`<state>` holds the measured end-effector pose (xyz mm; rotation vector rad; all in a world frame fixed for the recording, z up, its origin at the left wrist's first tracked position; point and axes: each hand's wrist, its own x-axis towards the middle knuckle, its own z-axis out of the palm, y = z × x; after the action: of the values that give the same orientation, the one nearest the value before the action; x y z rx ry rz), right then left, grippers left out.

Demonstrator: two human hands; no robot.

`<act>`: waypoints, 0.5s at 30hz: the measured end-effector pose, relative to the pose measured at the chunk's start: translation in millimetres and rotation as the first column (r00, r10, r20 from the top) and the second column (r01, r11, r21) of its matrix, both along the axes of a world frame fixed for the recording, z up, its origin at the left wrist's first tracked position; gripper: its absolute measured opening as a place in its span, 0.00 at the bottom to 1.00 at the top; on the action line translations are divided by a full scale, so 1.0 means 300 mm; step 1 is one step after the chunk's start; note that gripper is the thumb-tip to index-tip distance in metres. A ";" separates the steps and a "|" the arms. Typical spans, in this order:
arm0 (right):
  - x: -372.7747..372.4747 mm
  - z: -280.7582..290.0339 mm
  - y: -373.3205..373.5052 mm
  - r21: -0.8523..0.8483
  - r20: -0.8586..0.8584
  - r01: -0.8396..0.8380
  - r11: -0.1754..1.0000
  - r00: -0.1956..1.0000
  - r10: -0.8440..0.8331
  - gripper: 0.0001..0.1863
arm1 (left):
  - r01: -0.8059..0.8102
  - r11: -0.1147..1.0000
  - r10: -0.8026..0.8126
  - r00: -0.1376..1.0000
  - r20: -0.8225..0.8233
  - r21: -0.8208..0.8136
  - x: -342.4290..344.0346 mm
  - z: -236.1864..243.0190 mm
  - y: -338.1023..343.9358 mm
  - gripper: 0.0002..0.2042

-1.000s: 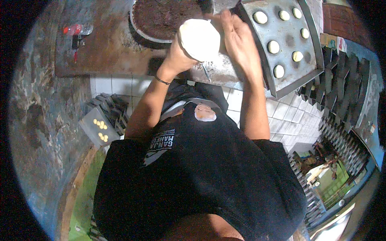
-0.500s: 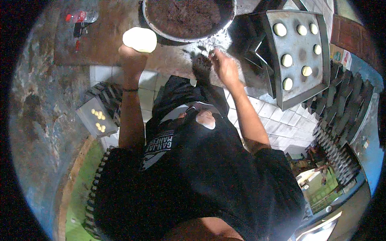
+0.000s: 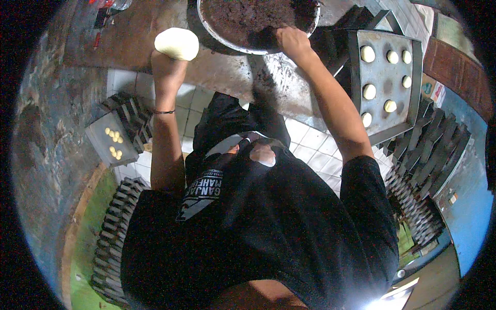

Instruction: The person flattens pieces of dough, scoops dark filling into the center with a spoon, and pinches the dough closed before placing the shaped pieces onto a metal tray.

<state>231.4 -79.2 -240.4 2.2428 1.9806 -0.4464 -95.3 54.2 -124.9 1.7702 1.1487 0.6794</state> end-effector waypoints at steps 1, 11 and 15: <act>-0.001 -0.001 0.004 -0.017 -0.004 -0.018 1.000 1.000 0.018 0.11 | 0.016 1.000 -0.016 1.000 0.000 0.001 -0.006 -0.001 0.002 0.13; 0.169 -0.049 0.148 -0.221 -0.525 -0.394 0.892 0.819 0.232 0.19 | 0.123 0.992 -0.124 0.979 -0.161 -0.011 0.039 -0.076 0.032 0.15; 0.088 0.180 0.103 -0.302 -0.899 -0.169 0.938 0.380 -0.220 0.20 | 0.149 0.987 -0.150 0.989 -0.008 -0.065 0.034 -0.144 0.033 0.18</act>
<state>257.9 -48.2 -186.4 1.8621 1.8857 -2.3211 -85.1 64.0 -168.1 1.7878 1.0232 0.5371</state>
